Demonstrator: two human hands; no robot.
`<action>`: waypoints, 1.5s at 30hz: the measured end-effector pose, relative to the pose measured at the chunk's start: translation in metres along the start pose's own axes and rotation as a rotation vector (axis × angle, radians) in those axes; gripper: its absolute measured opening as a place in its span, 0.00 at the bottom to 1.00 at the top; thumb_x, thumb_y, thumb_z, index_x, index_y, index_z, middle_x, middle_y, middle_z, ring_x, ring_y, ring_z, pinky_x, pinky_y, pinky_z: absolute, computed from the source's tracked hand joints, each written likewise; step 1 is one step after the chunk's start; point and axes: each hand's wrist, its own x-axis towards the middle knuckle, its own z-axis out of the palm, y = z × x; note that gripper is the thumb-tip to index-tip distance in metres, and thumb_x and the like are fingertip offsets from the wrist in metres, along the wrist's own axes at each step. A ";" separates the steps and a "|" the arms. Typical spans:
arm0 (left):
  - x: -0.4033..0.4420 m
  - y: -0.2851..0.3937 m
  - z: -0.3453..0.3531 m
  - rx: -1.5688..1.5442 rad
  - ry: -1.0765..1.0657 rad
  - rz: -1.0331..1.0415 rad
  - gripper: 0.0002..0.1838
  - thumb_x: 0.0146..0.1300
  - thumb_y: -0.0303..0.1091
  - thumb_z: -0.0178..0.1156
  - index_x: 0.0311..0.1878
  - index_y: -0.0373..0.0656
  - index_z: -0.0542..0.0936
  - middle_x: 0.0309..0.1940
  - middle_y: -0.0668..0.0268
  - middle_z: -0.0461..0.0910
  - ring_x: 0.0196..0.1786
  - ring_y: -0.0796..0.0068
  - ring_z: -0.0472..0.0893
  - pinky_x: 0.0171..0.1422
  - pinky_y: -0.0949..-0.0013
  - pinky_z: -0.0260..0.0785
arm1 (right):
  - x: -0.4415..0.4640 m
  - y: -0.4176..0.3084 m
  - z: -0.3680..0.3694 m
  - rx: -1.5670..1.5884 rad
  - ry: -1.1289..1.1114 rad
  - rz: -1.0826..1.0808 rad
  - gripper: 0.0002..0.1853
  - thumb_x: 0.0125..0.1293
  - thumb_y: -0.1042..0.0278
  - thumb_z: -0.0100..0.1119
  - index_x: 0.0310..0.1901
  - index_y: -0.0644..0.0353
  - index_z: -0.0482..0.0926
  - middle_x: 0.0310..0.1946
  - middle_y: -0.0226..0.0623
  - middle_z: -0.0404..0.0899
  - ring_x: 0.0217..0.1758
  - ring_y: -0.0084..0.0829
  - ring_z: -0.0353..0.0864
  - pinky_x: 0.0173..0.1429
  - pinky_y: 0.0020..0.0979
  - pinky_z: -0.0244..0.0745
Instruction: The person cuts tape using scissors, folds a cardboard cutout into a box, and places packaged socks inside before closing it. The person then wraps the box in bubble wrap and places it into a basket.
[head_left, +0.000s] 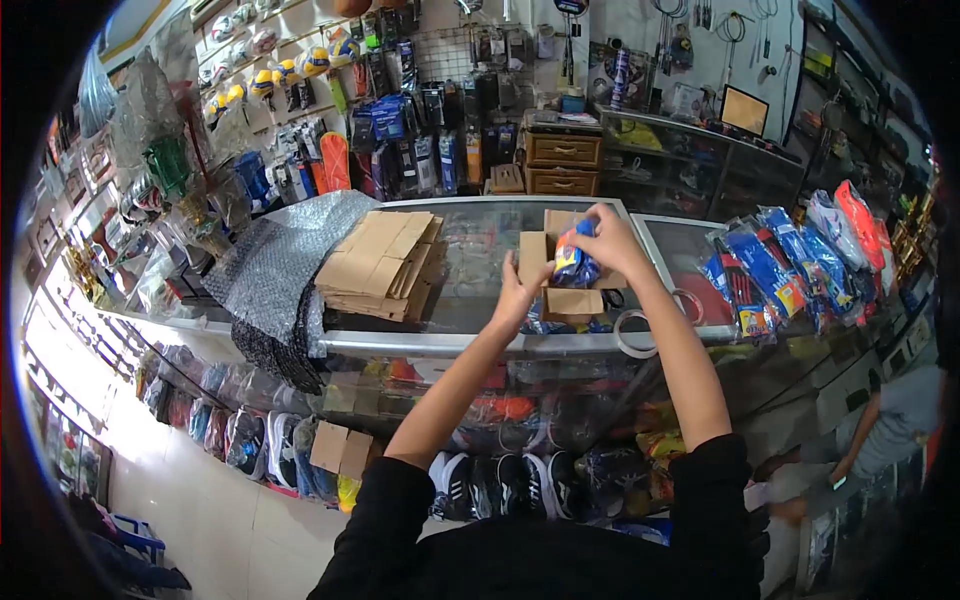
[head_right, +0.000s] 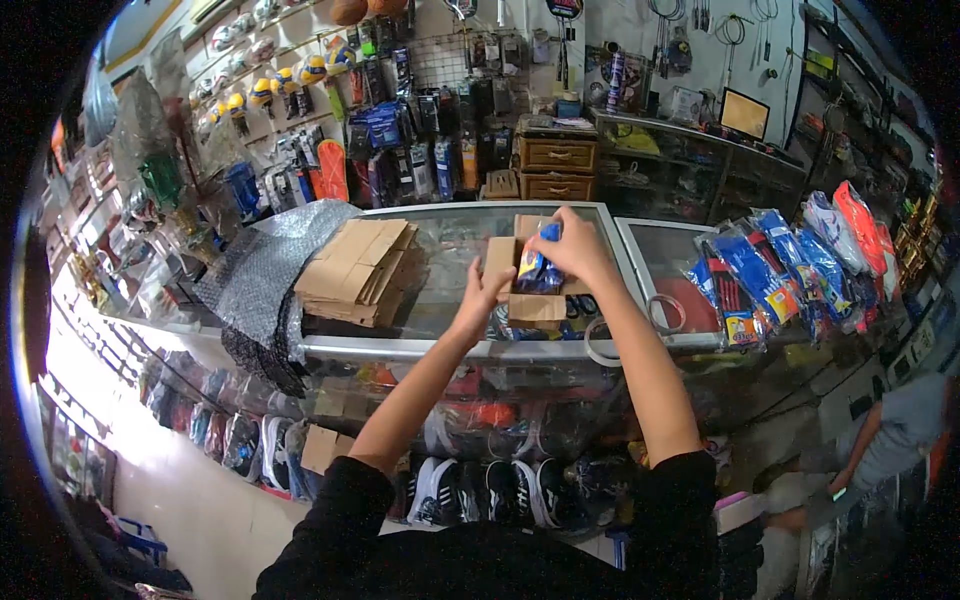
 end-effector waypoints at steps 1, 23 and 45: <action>0.001 -0.004 0.001 0.026 -0.002 -0.028 0.56 0.55 0.49 0.68 0.74 0.36 0.40 0.65 0.48 0.61 0.64 0.61 0.67 0.66 0.65 0.61 | 0.000 -0.001 0.006 -0.050 -0.006 -0.034 0.33 0.44 0.49 0.72 0.46 0.65 0.74 0.39 0.56 0.81 0.43 0.51 0.83 0.46 0.41 0.77; -0.061 0.047 -0.102 0.077 -0.085 -0.069 0.21 0.68 0.40 0.53 0.61 0.42 0.70 0.48 0.69 0.75 0.51 0.80 0.74 0.54 0.69 0.67 | -0.026 -0.082 0.095 0.081 -0.368 -0.229 0.25 0.47 0.56 0.71 0.39 0.68 0.76 0.26 0.48 0.81 0.29 0.40 0.84 0.34 0.36 0.78; -0.053 0.002 -0.092 0.085 0.122 0.002 0.19 0.68 0.41 0.49 0.46 0.30 0.74 0.44 0.59 0.75 0.49 0.70 0.72 0.56 0.67 0.63 | -0.077 -0.052 0.034 -0.314 -0.600 -0.651 0.49 0.44 0.35 0.70 0.65 0.56 0.67 0.64 0.46 0.67 0.72 0.40 0.59 0.73 0.64 0.31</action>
